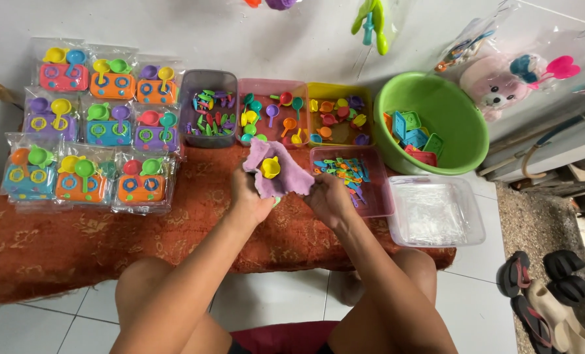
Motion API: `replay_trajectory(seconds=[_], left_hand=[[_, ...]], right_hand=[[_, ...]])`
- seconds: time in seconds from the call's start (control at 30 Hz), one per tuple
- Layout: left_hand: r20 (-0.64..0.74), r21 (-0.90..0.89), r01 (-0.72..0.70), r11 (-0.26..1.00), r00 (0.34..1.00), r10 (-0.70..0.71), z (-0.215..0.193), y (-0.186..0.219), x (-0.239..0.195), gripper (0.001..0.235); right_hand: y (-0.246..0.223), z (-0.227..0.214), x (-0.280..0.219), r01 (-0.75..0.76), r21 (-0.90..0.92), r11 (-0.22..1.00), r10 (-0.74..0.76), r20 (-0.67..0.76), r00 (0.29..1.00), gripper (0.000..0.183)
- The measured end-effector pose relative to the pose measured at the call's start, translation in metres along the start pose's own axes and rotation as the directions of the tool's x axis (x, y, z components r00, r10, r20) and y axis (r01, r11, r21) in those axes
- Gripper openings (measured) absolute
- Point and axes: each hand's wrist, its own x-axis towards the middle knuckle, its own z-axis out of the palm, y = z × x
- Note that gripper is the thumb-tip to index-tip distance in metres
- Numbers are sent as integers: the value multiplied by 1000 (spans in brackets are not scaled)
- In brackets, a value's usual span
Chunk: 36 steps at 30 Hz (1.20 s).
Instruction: The person sits on the floor and wipes colorful plastic toys with a cloth. They pick up a green toy from a green basin, wipe it thoroughly, and place it on the table. They also handle a purple toy and wipe it with the cloth.
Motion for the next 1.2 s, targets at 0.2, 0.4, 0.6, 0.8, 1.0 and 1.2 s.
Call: replay_trajectory(seconds=[0.2,0.4,0.6,0.8,1.0,1.2], left_hand=[[108,176,-207,962,976,190,6,4,-12,25],[39,100,-222,970,975,219,20,0,-21,32],[87,316,-142,938,989,120,-49,-24,24,23],[-6,117,41,992,999,-41,-34,-32,9,13],[8,322,-32,946,999,31,-53,-26,26,7],[91,454,-26,891,996,-17,-41,-30,14,24]], right_hand=[[11,8,-11,-193,-244,950,230,133,964,43],[12,36,-26,687,-462,561,-610,331,720,21],[16,27,-20,714,-611,-341,-582,734,349,9],[12,27,-20,815,-577,-47,-658,632,409,16],[20,14,-11,819,-417,394,-589,569,574,17],[20,-4,6,809,-432,398,-622,521,584,21]])
